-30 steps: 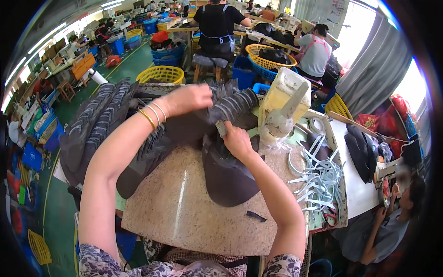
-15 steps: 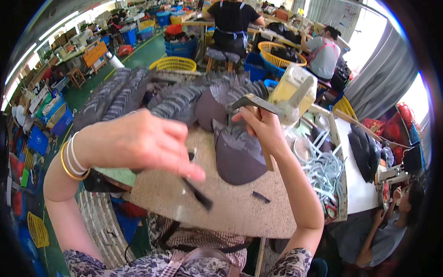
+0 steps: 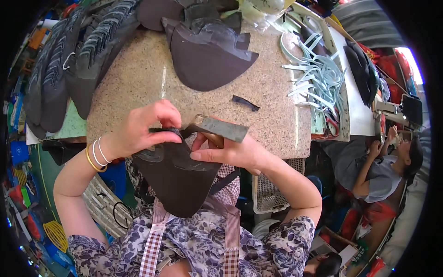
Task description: The person takes shoe upper pieces one at a time, folds their edges, and hammers them down with a hammer before placing them into a stack.
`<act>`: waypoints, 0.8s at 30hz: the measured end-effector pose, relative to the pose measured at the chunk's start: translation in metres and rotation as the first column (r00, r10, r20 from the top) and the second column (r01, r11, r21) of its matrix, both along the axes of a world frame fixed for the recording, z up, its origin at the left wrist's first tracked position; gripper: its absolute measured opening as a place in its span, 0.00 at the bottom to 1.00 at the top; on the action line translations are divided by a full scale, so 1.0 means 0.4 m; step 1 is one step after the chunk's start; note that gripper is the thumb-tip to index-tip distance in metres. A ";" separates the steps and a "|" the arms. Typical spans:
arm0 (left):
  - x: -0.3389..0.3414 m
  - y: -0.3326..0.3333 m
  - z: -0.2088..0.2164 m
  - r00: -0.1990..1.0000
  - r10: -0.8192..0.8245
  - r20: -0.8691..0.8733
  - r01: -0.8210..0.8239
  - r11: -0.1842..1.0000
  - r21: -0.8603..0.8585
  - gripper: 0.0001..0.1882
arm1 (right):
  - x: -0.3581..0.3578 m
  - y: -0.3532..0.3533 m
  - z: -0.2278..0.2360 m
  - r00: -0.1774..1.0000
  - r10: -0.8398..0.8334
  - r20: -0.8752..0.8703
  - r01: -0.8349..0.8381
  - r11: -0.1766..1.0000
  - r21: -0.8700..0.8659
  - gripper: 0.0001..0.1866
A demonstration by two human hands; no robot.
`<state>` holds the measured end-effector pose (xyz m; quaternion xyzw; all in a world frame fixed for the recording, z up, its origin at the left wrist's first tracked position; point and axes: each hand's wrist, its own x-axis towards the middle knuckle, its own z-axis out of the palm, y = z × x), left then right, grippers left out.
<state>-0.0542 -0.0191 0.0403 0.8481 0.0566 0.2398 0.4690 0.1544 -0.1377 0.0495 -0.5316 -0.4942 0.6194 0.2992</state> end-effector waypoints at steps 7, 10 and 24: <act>-0.039 0.021 0.002 0.935 -0.026 -0.353 -0.040 0.983 -0.179 0.17 | -0.011 -0.007 -0.001 0.963 -0.068 0.262 0.027 0.988 0.154 0.13; -0.055 0.022 0.014 0.944 -0.029 -0.328 0.044 0.998 0.038 0.12 | -0.008 0.013 0.011 0.941 -0.078 0.328 -0.016 0.962 0.273 0.12; -0.073 -0.087 0.024 0.964 -0.032 -0.263 0.052 0.996 0.070 0.11 | -0.003 -0.022 0.020 0.996 0.069 0.050 -0.068 0.997 -0.019 0.16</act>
